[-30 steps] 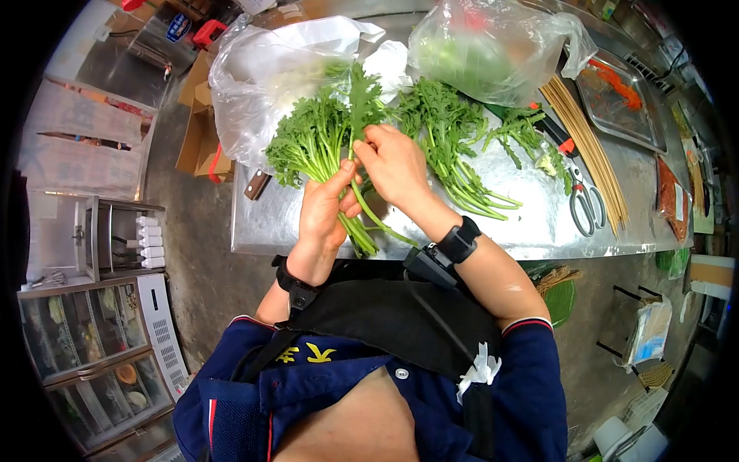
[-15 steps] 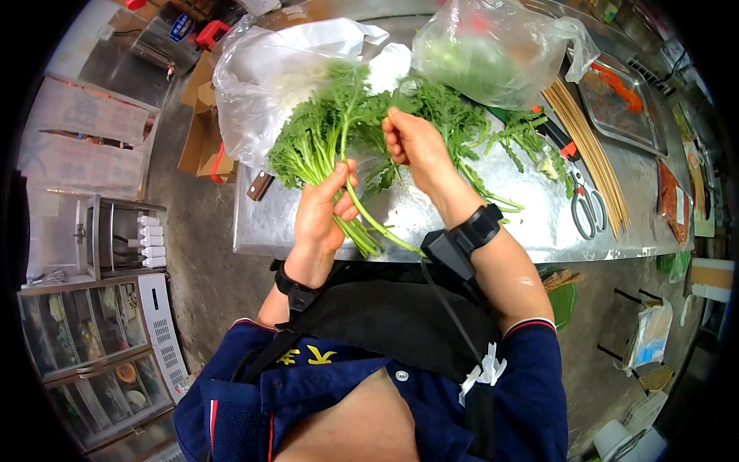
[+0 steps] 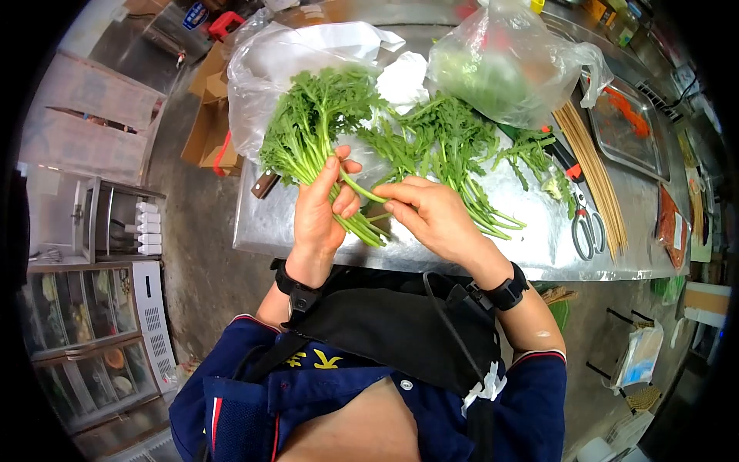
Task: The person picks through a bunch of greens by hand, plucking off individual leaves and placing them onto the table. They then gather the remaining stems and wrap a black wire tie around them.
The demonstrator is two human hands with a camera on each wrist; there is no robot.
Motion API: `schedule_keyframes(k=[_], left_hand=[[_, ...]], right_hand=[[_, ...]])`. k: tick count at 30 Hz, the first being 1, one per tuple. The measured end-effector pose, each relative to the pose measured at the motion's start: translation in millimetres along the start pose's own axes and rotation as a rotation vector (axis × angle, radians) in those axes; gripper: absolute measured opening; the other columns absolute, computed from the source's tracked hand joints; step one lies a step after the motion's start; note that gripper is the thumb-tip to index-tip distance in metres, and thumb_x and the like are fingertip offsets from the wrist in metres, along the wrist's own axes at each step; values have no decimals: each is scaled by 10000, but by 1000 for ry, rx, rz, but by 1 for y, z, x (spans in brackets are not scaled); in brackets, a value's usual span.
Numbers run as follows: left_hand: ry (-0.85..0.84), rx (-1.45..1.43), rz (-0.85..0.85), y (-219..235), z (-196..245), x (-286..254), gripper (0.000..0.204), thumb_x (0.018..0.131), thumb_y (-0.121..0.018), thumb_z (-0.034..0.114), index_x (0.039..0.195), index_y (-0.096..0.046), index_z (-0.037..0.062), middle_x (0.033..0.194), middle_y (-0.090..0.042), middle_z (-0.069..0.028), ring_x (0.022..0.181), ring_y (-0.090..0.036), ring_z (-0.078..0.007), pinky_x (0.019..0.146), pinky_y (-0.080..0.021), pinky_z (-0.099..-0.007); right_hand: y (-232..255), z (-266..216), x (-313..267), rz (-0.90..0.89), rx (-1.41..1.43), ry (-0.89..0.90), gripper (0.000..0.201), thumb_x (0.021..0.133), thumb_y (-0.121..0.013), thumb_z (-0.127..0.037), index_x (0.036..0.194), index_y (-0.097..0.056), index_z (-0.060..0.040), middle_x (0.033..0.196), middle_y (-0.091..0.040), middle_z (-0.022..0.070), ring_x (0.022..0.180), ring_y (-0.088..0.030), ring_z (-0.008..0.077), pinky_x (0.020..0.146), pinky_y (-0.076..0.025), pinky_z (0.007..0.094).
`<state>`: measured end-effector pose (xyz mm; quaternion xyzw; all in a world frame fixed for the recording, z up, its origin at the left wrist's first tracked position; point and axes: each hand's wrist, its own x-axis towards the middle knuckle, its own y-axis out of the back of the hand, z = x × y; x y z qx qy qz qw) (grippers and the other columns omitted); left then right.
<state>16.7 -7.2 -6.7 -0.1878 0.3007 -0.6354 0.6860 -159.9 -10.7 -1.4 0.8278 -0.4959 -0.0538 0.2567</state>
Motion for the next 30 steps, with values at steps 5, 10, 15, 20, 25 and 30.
schedule_keyframes(k=[5, 10, 15, 20, 25, 30], left_hand=[[27, -6, -80, 2, -2, -4, 243, 902, -490, 274, 989, -518, 49, 804, -538, -64, 448, -335, -48, 413, -292, -190], [39, -51, -113, 2, -2, -6, 234, 902, -487, 291, 877, -495, 59, 746, -535, -66, 452, -344, -58, 420, -298, -196], [18, -29, -106, 0, -1, -5, 242, 897, -493, 306, 848, -488, 70, 716, -545, -67, 458, -346, -63, 436, -311, -208], [-28, 200, -23, 3, -8, 1, 228, 905, -467, 329, 831, -468, 113, 731, -564, -57, 548, -484, -105, 512, -398, -247], [68, -45, -39, -5, -8, -4, 241, 900, -474, 331, 830, -475, 100, 727, -580, -69, 598, -547, -139, 587, -488, -308], [111, -209, -163, 7, 4, 4, 216, 921, -442, 302, 827, -460, 108, 602, -406, 16, 497, -375, -88, 476, -351, -238]], right_hand=[[11, -9, 2, -105, -81, 50, 234, 800, -557, -112, 1025, -607, -72, 766, -559, 94, 688, -556, 256, 609, -436, 328], [17, -7, 3, -177, -42, 86, 216, 802, -555, -124, 1001, -607, -60, 753, -572, 93, 680, -567, 244, 607, -437, 326], [8, -4, -9, -145, 212, -149, 183, 820, -562, -144, 947, -581, -13, 721, -605, 81, 619, -568, 148, 578, -434, 280], [-1, 10, -16, -174, 477, -226, 189, 844, -554, -155, 945, -575, 3, 706, -588, 30, 610, -520, 75, 563, -427, 234], [-11, 16, -27, -189, 663, -294, 207, 839, -561, -157, 964, -587, 6, 703, -595, 34, 618, -522, 77, 572, -433, 233], [12, 51, -57, 46, 314, -306, 192, 822, -572, -202, 872, -633, -27, 749, -618, 80, 638, -575, 141, 593, -448, 262]])
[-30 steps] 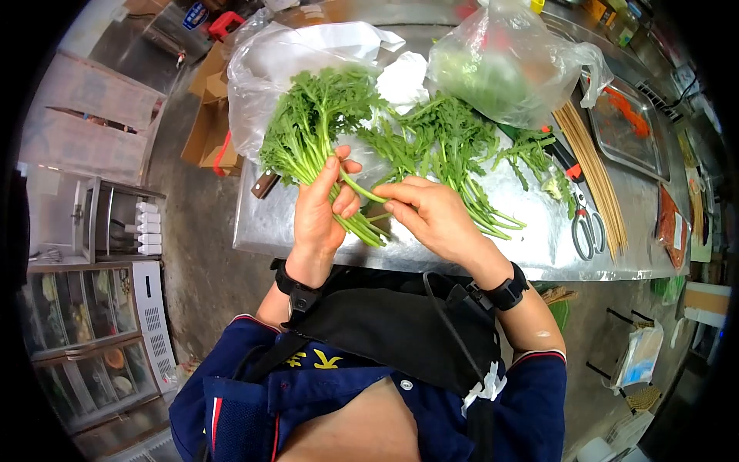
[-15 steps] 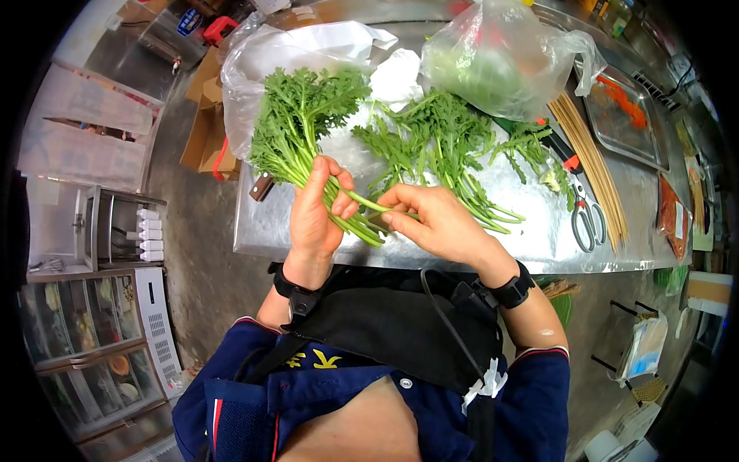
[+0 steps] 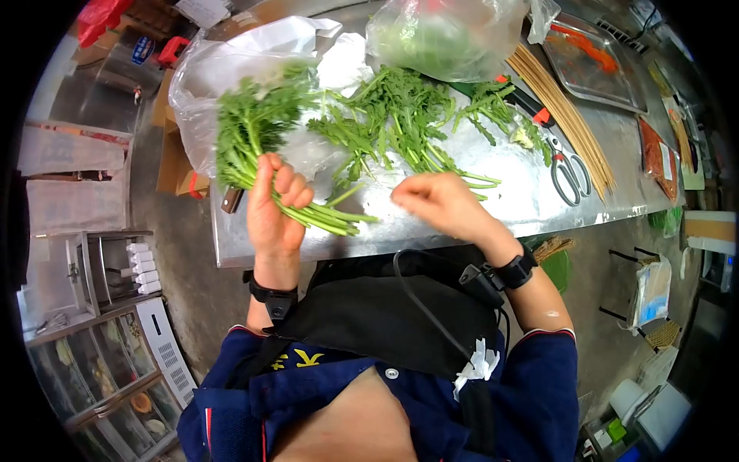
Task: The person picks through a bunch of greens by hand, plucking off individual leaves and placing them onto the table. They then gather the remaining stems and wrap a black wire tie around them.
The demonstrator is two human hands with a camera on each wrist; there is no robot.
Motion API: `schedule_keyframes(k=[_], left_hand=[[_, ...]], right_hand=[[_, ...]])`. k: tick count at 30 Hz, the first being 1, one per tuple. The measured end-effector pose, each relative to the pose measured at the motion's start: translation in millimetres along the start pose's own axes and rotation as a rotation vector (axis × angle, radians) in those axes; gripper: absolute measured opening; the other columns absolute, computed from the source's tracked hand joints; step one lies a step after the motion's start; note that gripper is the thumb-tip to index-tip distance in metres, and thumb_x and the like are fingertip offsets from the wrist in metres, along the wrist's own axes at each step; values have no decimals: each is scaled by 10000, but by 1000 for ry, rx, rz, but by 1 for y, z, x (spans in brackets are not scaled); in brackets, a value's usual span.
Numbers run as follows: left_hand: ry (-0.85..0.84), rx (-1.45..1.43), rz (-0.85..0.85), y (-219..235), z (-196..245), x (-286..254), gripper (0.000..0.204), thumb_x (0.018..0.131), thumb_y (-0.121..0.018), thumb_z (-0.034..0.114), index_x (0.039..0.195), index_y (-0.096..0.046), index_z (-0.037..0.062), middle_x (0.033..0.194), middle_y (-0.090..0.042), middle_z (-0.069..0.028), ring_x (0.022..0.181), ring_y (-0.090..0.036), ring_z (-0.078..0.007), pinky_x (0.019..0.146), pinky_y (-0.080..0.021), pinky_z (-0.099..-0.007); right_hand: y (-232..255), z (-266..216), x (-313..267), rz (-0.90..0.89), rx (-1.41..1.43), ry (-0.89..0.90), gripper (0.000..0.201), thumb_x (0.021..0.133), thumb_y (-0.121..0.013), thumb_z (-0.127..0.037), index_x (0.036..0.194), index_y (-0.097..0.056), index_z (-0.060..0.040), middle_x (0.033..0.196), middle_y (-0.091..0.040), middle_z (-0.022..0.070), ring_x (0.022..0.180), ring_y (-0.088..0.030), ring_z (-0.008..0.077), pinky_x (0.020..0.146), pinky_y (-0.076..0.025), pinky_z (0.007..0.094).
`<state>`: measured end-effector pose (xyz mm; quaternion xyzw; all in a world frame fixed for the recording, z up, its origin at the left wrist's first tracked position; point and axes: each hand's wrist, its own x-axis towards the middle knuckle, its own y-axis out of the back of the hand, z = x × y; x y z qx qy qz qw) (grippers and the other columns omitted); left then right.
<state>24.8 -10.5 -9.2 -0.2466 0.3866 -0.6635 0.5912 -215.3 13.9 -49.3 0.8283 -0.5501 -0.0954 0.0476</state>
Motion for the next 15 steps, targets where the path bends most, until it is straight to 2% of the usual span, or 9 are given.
schedule_keyframes(k=[1, 2, 3, 5, 8, 11, 12, 14, 15], left_hand=[[-36, 30, 57, -5, 0, 0, 213, 926, -433, 295, 870, -478, 95, 588, -331, 32, 491, -288, -76, 469, -271, -224], [-28, 28, 56, -7, -1, 0, 213, 926, -433, 295, 870, -478, 95, 588, -331, 32, 491, -288, -76, 469, -271, -224], [-48, 46, 90, -9, -1, 0, 217, 926, -433, 295, 901, -486, 86, 590, -333, 32, 501, -298, -76, 480, -281, -222], [-63, 64, 96, -8, 0, 0, 252, 928, -429, 293, 985, -493, 56, 600, -329, 34, 527, -310, -73, 508, -295, -224], [-23, 44, 101, -5, -2, -1, 247, 930, -426, 293, 930, -498, 57, 607, -311, 30, 533, -307, -79, 530, -314, -235], [-45, 52, 106, -4, -8, -1, 251, 927, -430, 300, 858, -499, 69, 650, -417, 3, 552, -354, -90, 562, -344, -246], [-48, 52, 104, -11, -10, 0, 251, 927, -430, 300, 858, -499, 69, 650, -417, 3, 552, -354, -90, 562, -344, -246], [-99, 137, 303, -28, -12, -1, 249, 918, -449, 302, 801, -494, 87, 754, -531, -55, 561, -405, -106, 563, -368, -256], [-103, 136, 301, -27, -11, -2, 249, 918, -449, 302, 801, -494, 87, 754, -531, -55, 561, -405, -106, 563, -368, -256]], right_hand=[[12, -3, -1, 107, -201, -11, 164, 806, -583, -168, 872, -629, -24, 757, -616, 67, 646, -570, 130, 598, -447, 253], [22, -6, -1, 213, -400, -20, 142, 791, -593, -134, 871, -625, -21, 765, -615, 54, 654, -566, 118, 603, -446, 244], [28, -2, 0, 216, -399, -24, 142, 791, -593, -134, 871, -625, -21, 765, -615, 54, 654, -566, 118, 603, -446, 244], [33, 7, 4, 321, -701, -73, 134, 745, -616, -143, 844, -641, -57, 726, -603, 46, 635, -577, 161, 580, -447, 265], [29, 23, 10, 367, -855, -61, 151, 709, -635, -174, 819, -654, -72, 692, -589, 54, 620, -578, 193, 568, -447, 293], [31, 31, 19, 345, -940, -68, 157, 701, -642, -194, 805, -662, -79, 709, -604, 56, 621, -584, 184, 572, -447, 296], [34, 30, 21, 346, -942, -65, 157, 701, -642, -194, 805, -662, -79, 709, -604, 56, 621, -584, 184, 572, -447, 296], [43, 26, 24, 235, -747, -218, 152, 694, -650, -194, 789, -659, -76, 716, -609, 50, 612, -575, 159, 568, -440, 278], [50, 21, 25, 240, -637, -201, 145, 711, -643, -182, 793, -651, -62, 716, -612, 39, 613, -566, 138, 569, -435, 265]])
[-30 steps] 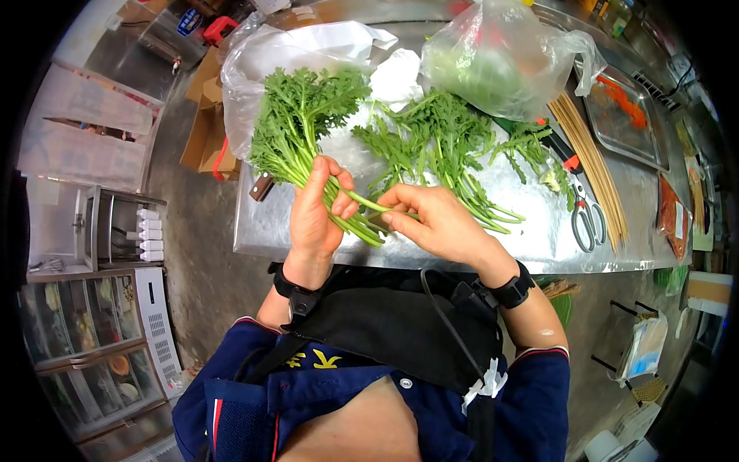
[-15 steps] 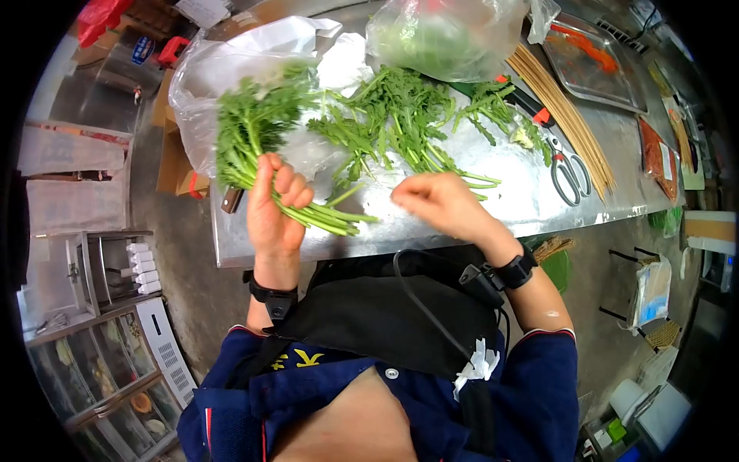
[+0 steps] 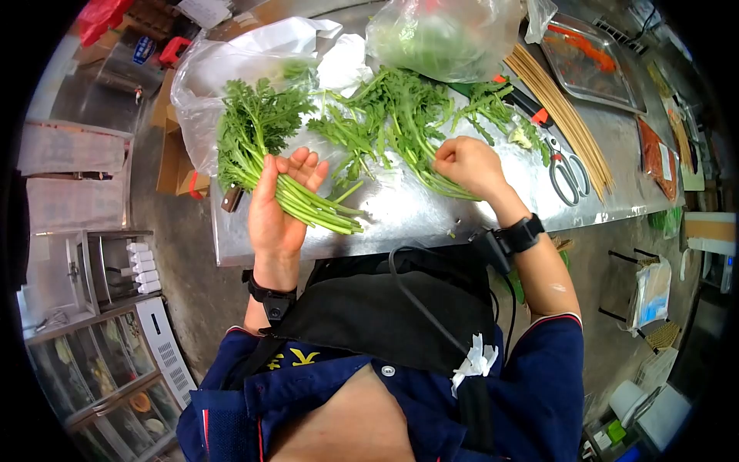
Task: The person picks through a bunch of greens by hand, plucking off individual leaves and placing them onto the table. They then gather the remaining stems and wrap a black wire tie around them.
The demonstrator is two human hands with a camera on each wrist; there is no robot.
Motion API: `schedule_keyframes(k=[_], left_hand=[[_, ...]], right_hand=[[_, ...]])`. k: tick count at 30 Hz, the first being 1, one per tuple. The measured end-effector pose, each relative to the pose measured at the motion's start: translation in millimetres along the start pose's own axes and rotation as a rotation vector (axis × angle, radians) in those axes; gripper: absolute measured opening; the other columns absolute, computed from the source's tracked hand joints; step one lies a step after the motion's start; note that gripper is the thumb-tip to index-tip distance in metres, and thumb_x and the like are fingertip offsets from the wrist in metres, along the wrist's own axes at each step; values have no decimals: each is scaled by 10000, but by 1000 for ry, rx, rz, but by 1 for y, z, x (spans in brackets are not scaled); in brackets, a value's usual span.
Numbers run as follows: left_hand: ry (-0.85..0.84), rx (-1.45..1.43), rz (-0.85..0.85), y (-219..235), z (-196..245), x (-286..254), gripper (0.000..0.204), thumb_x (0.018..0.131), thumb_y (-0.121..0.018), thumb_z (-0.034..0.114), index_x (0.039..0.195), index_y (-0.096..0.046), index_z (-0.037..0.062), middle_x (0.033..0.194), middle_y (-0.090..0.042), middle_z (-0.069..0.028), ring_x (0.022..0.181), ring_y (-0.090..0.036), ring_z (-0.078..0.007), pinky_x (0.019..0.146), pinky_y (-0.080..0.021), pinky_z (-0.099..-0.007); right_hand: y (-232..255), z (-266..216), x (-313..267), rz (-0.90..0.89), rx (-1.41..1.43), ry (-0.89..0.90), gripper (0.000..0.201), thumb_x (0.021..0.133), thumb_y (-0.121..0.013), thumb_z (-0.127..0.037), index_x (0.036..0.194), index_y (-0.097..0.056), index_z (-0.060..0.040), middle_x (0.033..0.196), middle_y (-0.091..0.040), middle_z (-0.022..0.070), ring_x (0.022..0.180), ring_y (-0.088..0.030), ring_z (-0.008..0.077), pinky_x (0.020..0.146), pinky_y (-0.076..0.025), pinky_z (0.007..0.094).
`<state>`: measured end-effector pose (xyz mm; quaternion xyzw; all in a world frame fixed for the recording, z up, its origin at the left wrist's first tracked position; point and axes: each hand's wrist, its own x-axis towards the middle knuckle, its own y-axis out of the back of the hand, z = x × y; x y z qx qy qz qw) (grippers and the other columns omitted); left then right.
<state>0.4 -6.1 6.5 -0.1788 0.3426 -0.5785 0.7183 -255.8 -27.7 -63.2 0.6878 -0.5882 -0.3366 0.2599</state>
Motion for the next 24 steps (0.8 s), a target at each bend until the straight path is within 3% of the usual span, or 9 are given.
schedule_keyframes(k=[2, 6, 7, 9, 10, 14, 17, 20, 24], left_hand=[[46, 16, -34, 5, 2, -1, 234, 909, -468, 296, 800, -497, 91, 864, -579, -104, 555, -434, -107, 546, -375, -261], [76, -7, -159, 15, 2, 3, 200, 914, -463, 265, 837, -503, 86, 776, -542, -47, 496, -372, -73, 492, -335, -217], [103, -32, -189, 16, 0, 4, 201, 904, -482, 267, 831, -501, 81, 736, -530, -47, 484, -369, -75, 475, -328, -221], [124, -61, -228, 13, -1, 3, 205, 894, -502, 268, 824, -500, 76, 696, -518, -47, 472, -367, -78, 457, -321, -225], [121, -31, -210, 9, -2, 1, 197, 888, -515, 259, 829, -503, 71, 670, -497, -34, 464, -357, -75, 445, -306, -220], [86, 72, -184, 1, -7, -12, 189, 863, -562, 229, 879, -525, 44, 671, -492, -26, 461, -347, -67, 440, -301, -216], [34, 108, -229, -6, -8, -10, 209, 842, -592, 206, 918, -530, 22, 748, -533, -57, 465, -354, -64, 446, -321, -220], [30, 103, -227, -19, -4, -10, 228, 831, -600, 151, 993, -521, 11, 880, -581, -119, 468, -372, -59, 446, -340, -217], [18, 104, -302, -23, -2, 1, 219, 852, -562, 141, 1014, -508, 3, 864, -577, -97, 469, -357, -51, 444, -321, -197]], right_hand=[[20, 6, 5, -42, 350, 9, 150, 768, -624, -160, 817, -619, -18, 735, -604, 3, 656, -540, 85, 606, -423, 225], [66, -31, -15, -45, 868, 96, 177, 817, -596, -158, 937, -576, -30, 781, -592, 1, 749, -546, 69, 687, -417, 194], [72, -30, -15, -136, 819, -17, 172, 823, -593, -164, 933, -574, -34, 796, -591, -7, 763, -546, 55, 675, -409, 180], [40, -11, -6, -41, 763, 85, 154, 825, -595, -175, 923, -578, -58, 794, -590, -17, 741, -533, 33, 620, -382, 168], [46, -29, -14, -49, 808, 23, 145, 828, -595, -173, 916, -575, -60, 787, -589, -22, 732, -531, 30, 596, -367, 165], [41, -62, -20, 15, 896, 261, 135, 814, -607, -114, 916, -571, -33, 787, -597, -17, 732, -535, 31, 621, -398, 179], [29, -89, -25, 72, 653, 326, 139, 789, -632, -77, 900, -571, -17, 747, -567, -35, 634, -477, 22, 572, -394, 174], [15, -104, -23, 170, 523, 437, 145, 740, -658, -117, 838, -602, -25, 697, -579, 10, 562, -462, 64, 515, -387, 218], [12, -119, -21, 86, 362, 512, 136, 754, -641, -167, 839, -626, -61, 703, -581, 49, 554, -507, 128, 504, -401, 248]])
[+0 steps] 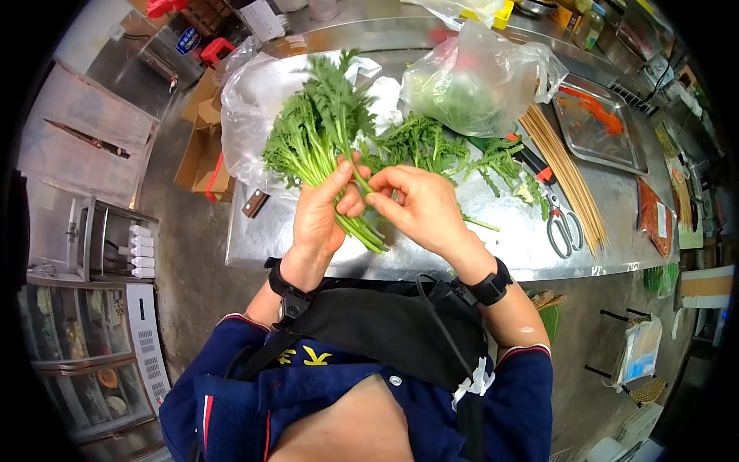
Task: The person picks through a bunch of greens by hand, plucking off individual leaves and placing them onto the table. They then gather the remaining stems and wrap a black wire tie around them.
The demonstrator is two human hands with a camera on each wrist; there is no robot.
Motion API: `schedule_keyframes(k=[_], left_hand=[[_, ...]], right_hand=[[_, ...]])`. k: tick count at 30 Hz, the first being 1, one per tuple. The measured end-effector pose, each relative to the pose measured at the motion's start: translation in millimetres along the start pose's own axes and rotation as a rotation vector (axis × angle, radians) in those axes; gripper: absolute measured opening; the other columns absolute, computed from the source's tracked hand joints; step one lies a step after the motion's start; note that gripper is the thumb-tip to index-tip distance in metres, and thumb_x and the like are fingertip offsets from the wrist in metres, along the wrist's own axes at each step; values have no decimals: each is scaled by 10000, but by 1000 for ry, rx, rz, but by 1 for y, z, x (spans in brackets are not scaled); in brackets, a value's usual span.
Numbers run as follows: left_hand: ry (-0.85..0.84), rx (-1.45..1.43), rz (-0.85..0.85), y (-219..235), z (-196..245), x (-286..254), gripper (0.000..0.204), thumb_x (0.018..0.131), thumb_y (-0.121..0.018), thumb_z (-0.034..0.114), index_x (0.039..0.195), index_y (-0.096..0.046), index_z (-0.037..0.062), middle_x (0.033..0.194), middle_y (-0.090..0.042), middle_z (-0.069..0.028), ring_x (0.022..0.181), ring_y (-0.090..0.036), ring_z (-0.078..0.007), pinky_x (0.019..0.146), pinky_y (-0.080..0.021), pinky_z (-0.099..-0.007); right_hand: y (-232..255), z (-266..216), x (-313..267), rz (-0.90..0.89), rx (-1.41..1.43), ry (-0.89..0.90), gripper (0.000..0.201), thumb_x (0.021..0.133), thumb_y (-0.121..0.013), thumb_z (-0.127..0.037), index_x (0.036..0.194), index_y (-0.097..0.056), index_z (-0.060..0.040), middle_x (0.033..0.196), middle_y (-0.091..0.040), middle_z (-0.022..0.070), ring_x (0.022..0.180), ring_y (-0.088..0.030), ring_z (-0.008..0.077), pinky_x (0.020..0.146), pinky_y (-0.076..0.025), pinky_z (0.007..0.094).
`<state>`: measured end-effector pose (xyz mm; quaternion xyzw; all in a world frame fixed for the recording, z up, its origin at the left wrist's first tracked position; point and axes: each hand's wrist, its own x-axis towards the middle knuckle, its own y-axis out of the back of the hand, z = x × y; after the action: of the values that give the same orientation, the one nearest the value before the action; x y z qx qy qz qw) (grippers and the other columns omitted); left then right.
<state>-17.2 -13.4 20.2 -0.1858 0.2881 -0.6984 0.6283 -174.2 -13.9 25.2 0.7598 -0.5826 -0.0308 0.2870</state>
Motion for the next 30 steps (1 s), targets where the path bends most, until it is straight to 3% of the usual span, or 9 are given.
schedule_keyframes(k=[7, 11, 13, 15, 16, 18, 22, 25, 30], left_hand=[[-52, -114, 102, 18, 4, 24, 170, 867, -548, 156, 978, -540, 27, 825, -574, -67, 472, -332, -47, 444, -303, -196], [-33, -173, 159, 22, 7, 33, 183, 874, -544, 165, 990, -537, 25, 833, -564, -65, 490, -331, -48, 455, -303, -194], [-26, -187, 172, 21, 6, 37, 190, 871, -549, 166, 995, -537, 23, 840, -558, -64, 488, -331, -49, 454, -306, -194], [-9, -194, 181, 19, 5, 39, 186, 868, -552, 159, 994, -538, 23, 844, -558, -64, 488, -332, -49, 454, -307, -193], [2, -198, 186, 20, 5, 39, 183, 865, -556, 152, 994, -540, 23, 847, -559, -64, 488, -333, -49, 453, -309, -193], [20, -198, 176, 24, 5, 40, 178, 862, -558, 144, 993, -541, 25, 849, -559, -66, 490, -335, -48, 451, -310, -193], [23, -183, 164, 27, 2, 40, 140, 853, -563, 120, 957, -543, 29, 853, -561, -72, 498, -341, -44, 448, -306, -190], [0, -175, 181, 27, 1, 39, 122, 852, -563, 118, 936, -538, 32, 861, -565, -79, 500, -341, -43, 448, -303, -188], [-13, -168, 196, 25, -1, 37, 113, 852, -563, 118, 921, -530, 33, 869, -568, -87, 500, -340, -44, 447, -300, -186]], right_hand=[[24, 33, 1, 44, 111, -68, 191, 758, -634, -169, 907, -624, -50, 797, -597, 53, 656, -535, 144, 590, -429, 261], [18, 32, -4, -138, 8, -56, 252, 721, -664, -176, 931, -608, -50, 837, -603, 61, 689, -540, 169, 623, -439, 275], [11, 42, -2, -132, -33, -22, 288, 706, -674, -169, 958, -593, -56, 806, -606, 55, 665, -542, 171, 612, -443, 285], [6, 49, 3, -170, -41, -54, 280, 717, -674, -96, 972, -579, -28, 764, -573, 9, 605, -488, 82, 521, -384, 220], [5, 47, 3, -177, -37, -56, 280, 717, -674, -96, 972, -579, -28, 764, -573, 9, 605, -488, 82, 521, -384, 220], [3, 41, 5, -141, 243, -260, 242, 733, -662, -66, 958, -580, -26, 719, -554, -19, 574, -455, 29, 499, -367, 185], [-1, 40, 9, -153, 215, -139, 201, 757, -647, -54, 942, -579, -14, 679, -534, -42, 584, -436, -3, 499, -356, 155], [-4, 42, 6, -113, 318, -259, 158, 752, -655, -97, 875, -603, -12, 685, -557, 5, 539, -471, 49, 492, -393, 198], [-6, 53, 4, 108, 346, -189, 138, 792, -625, -85, 887, -612, 13, 740, -565, 10, 565, -486, 45, 501, -394, 186]])
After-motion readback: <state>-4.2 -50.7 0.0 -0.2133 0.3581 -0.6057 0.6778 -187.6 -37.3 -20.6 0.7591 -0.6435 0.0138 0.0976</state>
